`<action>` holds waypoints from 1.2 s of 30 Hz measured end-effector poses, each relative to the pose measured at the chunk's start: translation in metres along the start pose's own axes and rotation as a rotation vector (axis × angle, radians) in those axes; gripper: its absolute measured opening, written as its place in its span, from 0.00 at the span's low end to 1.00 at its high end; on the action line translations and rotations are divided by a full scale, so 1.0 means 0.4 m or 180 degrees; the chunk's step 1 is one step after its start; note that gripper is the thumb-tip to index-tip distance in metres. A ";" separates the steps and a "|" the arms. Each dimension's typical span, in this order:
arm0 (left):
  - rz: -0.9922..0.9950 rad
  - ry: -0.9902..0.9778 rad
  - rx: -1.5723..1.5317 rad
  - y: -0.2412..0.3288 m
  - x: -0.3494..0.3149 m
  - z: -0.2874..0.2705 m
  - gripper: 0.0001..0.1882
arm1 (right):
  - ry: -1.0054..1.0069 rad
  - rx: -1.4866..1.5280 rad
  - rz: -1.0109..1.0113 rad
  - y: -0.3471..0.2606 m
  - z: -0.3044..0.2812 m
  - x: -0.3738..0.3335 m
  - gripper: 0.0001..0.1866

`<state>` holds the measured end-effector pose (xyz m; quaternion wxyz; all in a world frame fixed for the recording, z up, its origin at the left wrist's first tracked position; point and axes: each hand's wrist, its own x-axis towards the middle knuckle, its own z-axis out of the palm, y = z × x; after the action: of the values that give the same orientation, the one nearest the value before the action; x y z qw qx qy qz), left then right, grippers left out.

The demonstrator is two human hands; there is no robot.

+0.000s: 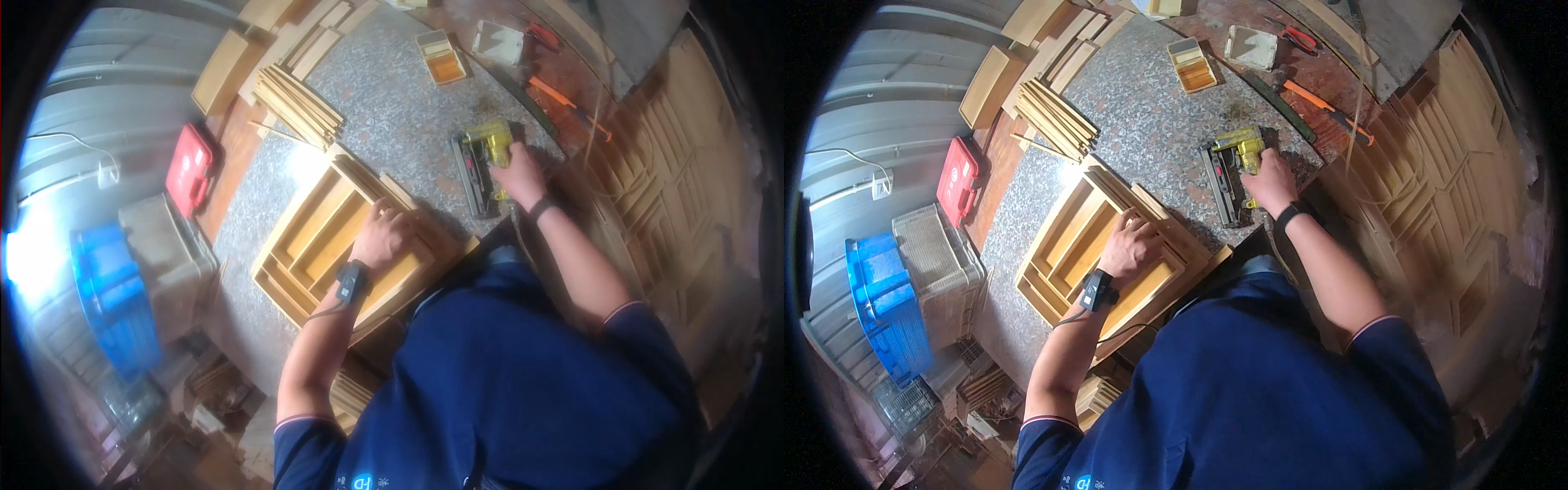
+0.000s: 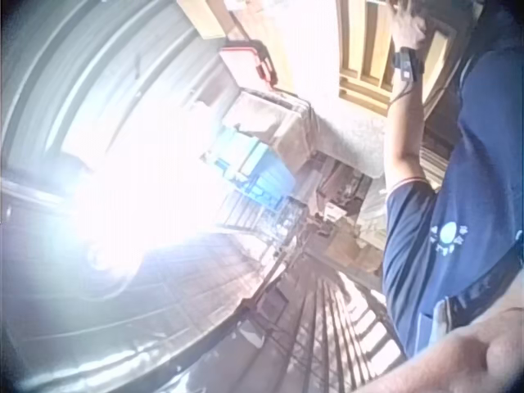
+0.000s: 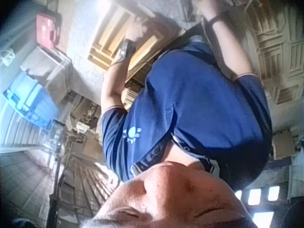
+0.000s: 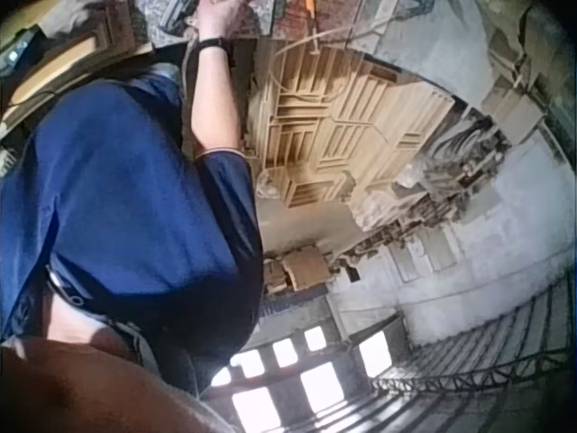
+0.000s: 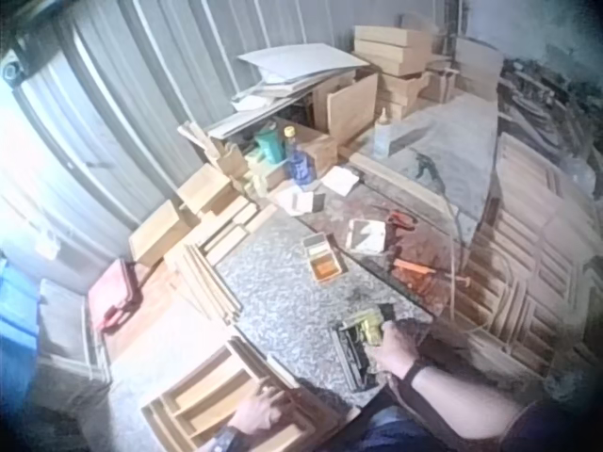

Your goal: Assembling a wooden tray organizer by inserting dividers and securing them with a pneumatic nail gun.

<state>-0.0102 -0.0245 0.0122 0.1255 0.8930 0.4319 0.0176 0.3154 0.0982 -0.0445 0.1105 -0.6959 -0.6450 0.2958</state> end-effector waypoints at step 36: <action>-0.0349 -0.0307 -0.0405 -0.003 -0.021 0.028 0.13 | -0.4119 0.1874 0.1783 -0.106 0.012 -0.116 0.17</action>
<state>-0.0150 -0.0326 0.0016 0.2033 0.8580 0.4716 -0.0050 0.2776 0.0583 -0.0131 -0.1877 -0.4633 -0.2752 0.8212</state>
